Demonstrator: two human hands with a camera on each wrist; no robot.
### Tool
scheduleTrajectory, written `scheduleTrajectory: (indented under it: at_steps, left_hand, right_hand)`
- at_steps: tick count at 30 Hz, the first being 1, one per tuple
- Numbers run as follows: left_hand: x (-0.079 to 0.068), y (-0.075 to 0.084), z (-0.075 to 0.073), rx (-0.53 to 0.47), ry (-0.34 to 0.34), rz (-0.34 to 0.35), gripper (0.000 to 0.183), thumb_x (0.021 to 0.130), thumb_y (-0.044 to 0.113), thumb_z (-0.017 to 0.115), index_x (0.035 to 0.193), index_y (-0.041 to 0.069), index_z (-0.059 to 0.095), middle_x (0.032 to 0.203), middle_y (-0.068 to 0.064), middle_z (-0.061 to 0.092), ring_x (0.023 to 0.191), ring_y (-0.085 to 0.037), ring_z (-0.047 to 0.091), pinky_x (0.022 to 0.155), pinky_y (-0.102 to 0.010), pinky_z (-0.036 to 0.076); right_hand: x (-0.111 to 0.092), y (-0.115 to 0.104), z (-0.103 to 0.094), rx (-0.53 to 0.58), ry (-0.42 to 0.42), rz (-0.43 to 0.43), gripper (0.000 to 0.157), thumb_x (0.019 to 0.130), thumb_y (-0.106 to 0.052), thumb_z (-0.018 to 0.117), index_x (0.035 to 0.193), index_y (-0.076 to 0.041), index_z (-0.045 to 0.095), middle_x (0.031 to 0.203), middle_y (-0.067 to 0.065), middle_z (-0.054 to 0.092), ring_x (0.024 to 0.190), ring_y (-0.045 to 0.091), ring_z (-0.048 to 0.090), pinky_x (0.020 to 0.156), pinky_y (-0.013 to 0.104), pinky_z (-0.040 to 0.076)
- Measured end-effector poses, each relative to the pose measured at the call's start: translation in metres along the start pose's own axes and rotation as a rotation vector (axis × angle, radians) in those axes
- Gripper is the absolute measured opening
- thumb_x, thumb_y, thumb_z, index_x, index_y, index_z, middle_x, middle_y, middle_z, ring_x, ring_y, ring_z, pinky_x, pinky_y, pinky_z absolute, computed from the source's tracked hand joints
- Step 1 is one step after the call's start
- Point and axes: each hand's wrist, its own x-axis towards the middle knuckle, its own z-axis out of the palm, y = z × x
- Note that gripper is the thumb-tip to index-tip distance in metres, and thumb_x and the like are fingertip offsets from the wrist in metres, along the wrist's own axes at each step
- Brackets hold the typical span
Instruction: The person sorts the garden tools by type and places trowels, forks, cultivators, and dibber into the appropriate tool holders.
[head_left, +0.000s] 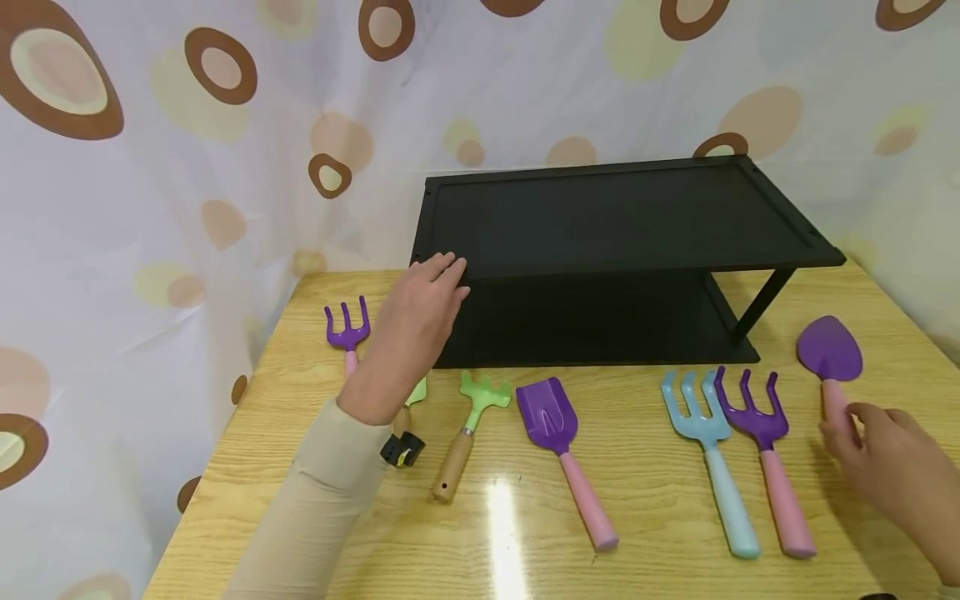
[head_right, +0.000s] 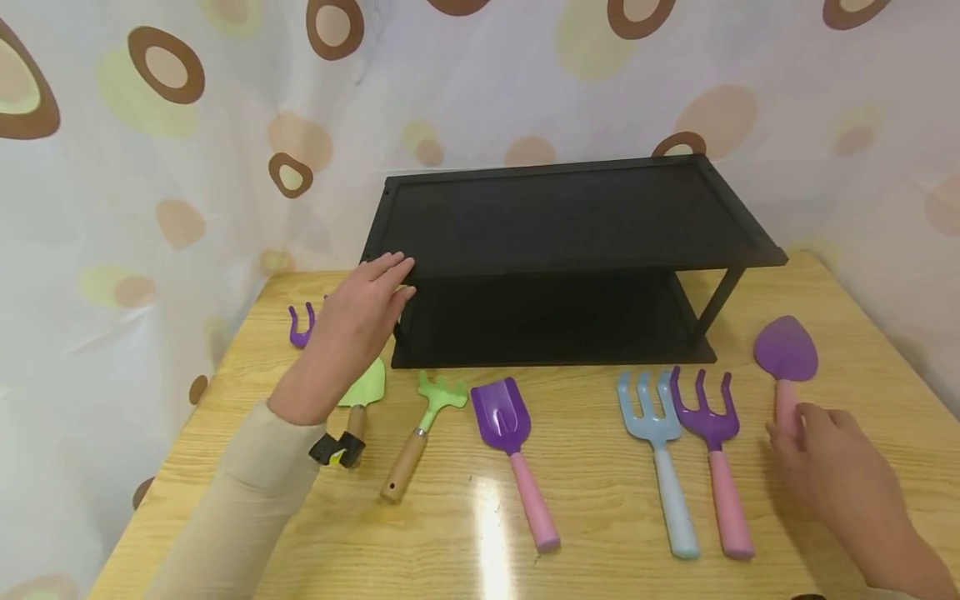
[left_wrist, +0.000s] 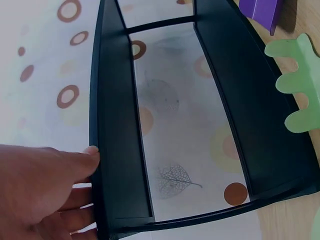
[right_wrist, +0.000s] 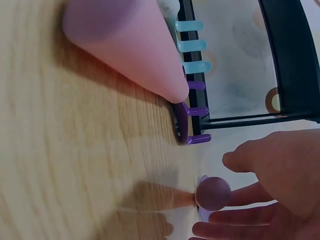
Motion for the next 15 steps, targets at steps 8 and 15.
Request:
scheduleTrajectory:
  at_steps: [8,15]
  left_hand:
    - [0.013,-0.005,0.002,-0.008,-0.011,-0.080,0.036,0.099,0.026,0.059,0.128,0.007,0.067,0.131,-0.011,0.066,0.125,-0.025,0.062,0.108,-0.042,0.047]
    - [0.014,-0.005,0.001,0.036,0.007,-0.086,0.032,0.097,0.021,0.062,0.126,0.011,0.069,0.128,-0.007,0.068,0.121,-0.020,0.065,0.104,-0.041,0.050]
  right_hand:
    - [0.021,0.004,0.004,0.027,-0.123,0.118,0.026,0.093,-0.007,0.060,0.081,0.013,0.049,0.064,0.019,0.048,0.057,0.031,0.048,0.049,0.040,0.039]
    - [0.025,0.011,0.002,-0.015,-0.126,0.160,0.011,0.085,-0.001,0.049,0.078,0.008,0.048,0.066,0.025,0.050,0.058,0.042,0.051,0.049,0.043,0.040]
